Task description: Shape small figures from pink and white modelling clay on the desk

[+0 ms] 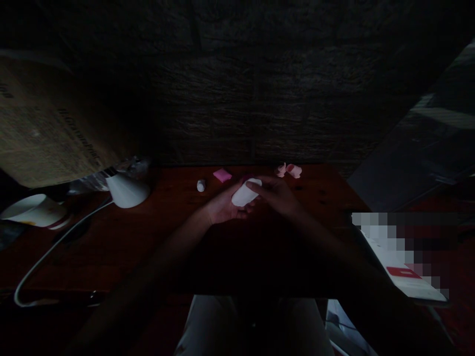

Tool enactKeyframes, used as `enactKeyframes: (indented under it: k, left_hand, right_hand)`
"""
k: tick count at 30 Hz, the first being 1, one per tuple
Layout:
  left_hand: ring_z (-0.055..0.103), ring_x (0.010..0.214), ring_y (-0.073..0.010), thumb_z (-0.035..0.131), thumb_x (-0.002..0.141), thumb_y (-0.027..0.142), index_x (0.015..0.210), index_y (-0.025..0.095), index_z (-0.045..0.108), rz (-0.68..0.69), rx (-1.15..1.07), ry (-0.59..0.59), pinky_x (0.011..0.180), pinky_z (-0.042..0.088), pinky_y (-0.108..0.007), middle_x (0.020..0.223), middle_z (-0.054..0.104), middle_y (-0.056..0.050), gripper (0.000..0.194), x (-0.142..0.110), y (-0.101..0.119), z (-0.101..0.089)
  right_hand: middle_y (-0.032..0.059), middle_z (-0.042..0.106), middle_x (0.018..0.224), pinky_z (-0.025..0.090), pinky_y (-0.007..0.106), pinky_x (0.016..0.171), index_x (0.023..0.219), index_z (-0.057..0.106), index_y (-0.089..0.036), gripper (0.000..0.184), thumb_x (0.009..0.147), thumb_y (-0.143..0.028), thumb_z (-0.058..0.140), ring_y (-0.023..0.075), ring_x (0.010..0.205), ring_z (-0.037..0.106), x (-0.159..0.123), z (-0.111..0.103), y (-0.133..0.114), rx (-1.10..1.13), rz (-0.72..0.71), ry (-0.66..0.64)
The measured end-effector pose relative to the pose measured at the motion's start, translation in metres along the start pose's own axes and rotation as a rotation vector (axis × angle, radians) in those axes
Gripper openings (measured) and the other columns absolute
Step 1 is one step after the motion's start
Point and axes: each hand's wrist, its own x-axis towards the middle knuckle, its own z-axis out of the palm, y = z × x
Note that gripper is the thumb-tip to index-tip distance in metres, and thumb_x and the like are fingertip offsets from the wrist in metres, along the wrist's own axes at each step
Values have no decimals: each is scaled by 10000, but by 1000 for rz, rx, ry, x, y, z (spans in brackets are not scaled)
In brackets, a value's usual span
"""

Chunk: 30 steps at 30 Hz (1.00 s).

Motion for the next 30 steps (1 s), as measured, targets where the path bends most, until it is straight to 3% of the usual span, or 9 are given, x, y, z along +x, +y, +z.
enactKeyframes:
  k: [9, 12, 23, 30]
  left_hand:
    - [534, 582, -109, 396, 956, 678, 967, 115, 704, 20, 33, -40, 577, 451, -228, 693, 588, -27, 641, -2, -1, 4]
    - [550, 618, -124, 352, 947, 712, 1020, 119, 708, 12, 49, -21, 597, 446, -242, 740, 622, -46, 696, -1, -1, 2]
    - [431, 535, -105, 429, 942, 683, 1081, 90, 730, 7, -5, 37, 559, 368, -236, 586, 464, 24, 680, -2, 2, 5]
    - [514, 584, -119, 345, 935, 734, 1057, 109, 732, 7, 28, 48, 606, 430, -247, 662, 594, -31, 745, -2, 2, 3]
  right_hand:
    - [37, 739, 887, 532, 284, 660, 957, 753, -196, 389, 755, -528, 761, 168, 774, 665, 1, -2, -1, -48, -13, 23]
    - [39, 734, 864, 517, 278, 629, 946, 751, -195, 384, 771, -536, 747, 165, 748, 658, 1, -4, -2, -61, -25, 46]
    - [47, 743, 890, 510, 289, 658, 950, 763, -191, 403, 754, -544, 761, 173, 778, 649, 2, -7, -4, -99, -33, 101]
    - [45, 732, 862, 476, 273, 607, 936, 771, -186, 402, 759, -547, 757, 157, 728, 623, 2, -10, -5, -120, -33, 152]
